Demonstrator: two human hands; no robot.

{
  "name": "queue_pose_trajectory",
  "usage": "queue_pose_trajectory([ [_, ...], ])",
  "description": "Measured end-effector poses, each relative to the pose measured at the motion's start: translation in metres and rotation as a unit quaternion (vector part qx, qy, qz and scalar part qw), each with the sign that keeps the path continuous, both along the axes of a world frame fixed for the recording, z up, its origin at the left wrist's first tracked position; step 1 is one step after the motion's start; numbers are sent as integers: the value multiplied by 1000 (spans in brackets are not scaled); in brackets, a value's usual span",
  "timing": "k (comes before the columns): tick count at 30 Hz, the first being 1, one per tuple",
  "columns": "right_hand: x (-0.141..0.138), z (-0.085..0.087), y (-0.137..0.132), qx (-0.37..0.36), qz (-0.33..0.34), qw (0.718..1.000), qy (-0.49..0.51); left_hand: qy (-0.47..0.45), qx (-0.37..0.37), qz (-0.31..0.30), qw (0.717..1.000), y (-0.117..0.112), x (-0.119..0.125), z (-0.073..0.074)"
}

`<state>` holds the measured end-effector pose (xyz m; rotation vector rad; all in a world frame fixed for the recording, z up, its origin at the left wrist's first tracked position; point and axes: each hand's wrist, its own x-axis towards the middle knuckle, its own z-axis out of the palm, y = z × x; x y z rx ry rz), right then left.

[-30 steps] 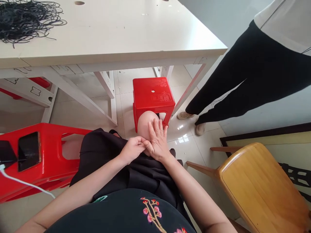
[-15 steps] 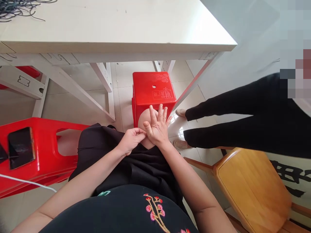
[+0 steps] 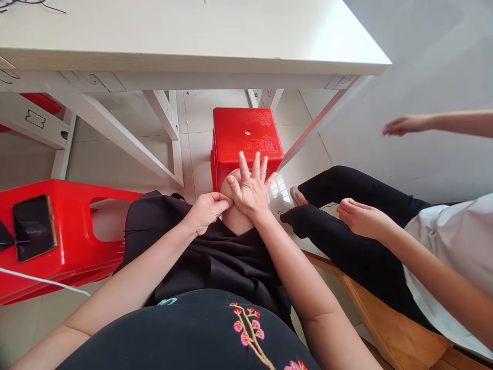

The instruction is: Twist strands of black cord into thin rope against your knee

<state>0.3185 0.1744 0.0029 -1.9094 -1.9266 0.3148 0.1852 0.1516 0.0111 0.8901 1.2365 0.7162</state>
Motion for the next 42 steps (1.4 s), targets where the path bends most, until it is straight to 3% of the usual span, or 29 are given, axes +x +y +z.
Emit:
queue_pose_trajectory([
  [14, -13, 12, 18, -24, 7, 1000, -17, -9, -34, 22, 999, 13, -7, 7],
  [24, -24, 25, 25, -73, 3, 996, -50, 2, -35, -4, 999, 20, -17, 7],
  [42, -30, 23, 41, -86, 8, 995, -60, 15, -23, -21, 999, 34, -24, 3],
])
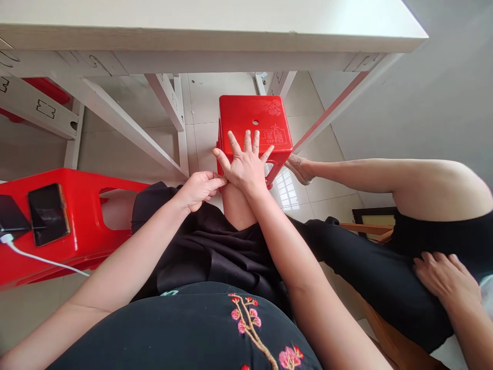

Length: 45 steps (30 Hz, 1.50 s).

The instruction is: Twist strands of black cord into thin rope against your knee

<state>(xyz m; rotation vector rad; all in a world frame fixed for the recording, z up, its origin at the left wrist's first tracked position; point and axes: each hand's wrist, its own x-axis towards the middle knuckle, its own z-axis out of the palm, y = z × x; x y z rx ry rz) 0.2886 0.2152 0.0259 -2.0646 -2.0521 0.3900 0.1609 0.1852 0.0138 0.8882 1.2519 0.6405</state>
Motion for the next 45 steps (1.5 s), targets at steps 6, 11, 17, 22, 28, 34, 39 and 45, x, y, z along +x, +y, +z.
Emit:
queue_pose_trajectory([
  [6, -3, -1, 3, 12, -9, 1000, -3, 4, -5, 4, 1000, 3, -2, 4],
  [11, -3, 0, 6, -6, -15, 1000, -10, -1, -17, -8, 1000, 4, -3, 4],
  [17, -1, 0, 9, -7, -23, 1000, 3, 17, -18, -25, 999, 7, -3, 7],
  [22, -1, -1, 9, -3, -21, 1000, 9, 25, 9, -52, 998, 7, -7, 5],
  [28, 1, -5, 9, 13, -16, 1000, 4, 2, 75, -71, 995, 5, -9, -4],
  [34, 3, -7, 8, 19, -18, 1000, 9, 39, 143, -97, 984, 3, -10, -6],
  [39, 4, -5, 7, 9, -20, 1000, -7, 85, 182, -111, 973, 0, -9, -1],
  [45, 5, -6, 7, 19, -21, 1000, 4, 109, 201, -103, 968, -1, -9, 0],
])
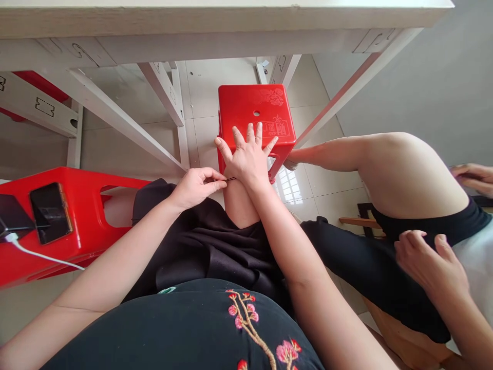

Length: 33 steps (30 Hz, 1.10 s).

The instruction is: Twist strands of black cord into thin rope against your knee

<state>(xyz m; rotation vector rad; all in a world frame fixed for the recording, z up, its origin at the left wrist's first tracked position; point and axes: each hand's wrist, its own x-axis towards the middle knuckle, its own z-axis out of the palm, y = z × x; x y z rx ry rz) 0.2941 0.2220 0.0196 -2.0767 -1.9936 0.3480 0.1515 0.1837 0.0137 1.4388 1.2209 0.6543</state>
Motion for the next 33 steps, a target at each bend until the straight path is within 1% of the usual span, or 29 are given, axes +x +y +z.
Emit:
queue_pose_trajectory([
  [4, 1, -1, 0, -6, -1, 1000, -10, -1, -3, 6, 1000, 0, 0, -3],
  [11, 3, -5, 1, 15, -2, 1000, 9, -24, -9, 11, 1000, 0, -2, -9],
  [17, 1, 0, -1, -11, -5, 1000, -20, -33, -18, 11, 999, 0, -3, -10],
  [22, 1, 1, 0, -27, -5, 999, -38, -66, -40, 26, 997, 0, -2, -11],
  [27, 3, -4, 1, -2, -5, 1000, -11, -89, -45, 30, 995, 1, -1, -15],
  [33, 4, -5, 1, 9, -8, 1000, -8, -75, -20, 23, 997, 2, -1, -15],
])
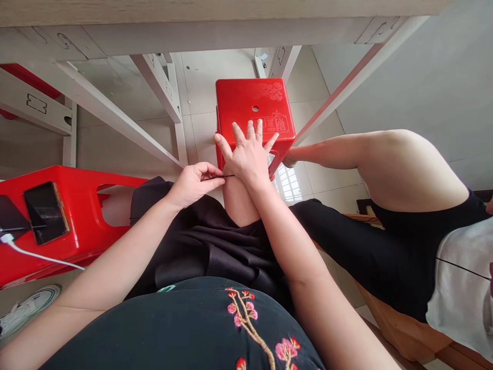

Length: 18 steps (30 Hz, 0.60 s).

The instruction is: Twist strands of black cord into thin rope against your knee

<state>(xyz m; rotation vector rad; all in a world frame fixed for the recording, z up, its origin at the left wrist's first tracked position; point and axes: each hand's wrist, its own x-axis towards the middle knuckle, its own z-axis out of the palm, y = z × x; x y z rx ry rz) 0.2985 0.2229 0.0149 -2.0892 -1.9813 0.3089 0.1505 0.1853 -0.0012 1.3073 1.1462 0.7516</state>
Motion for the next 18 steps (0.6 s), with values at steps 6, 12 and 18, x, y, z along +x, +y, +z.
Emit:
queue_pose_trajectory([
  [6, 0, 0, 0, -1, 3, 1000, 5, 27, 4, -6, 1000, -1, 1, 2],
  [12, 0, 3, 0, -22, 2, 1000, -9, 57, 7, -10, 998, -1, 0, 2],
  [18, -1, 5, -1, -31, 0, 1000, -5, 62, 15, -18, 998, -1, -1, -2],
])
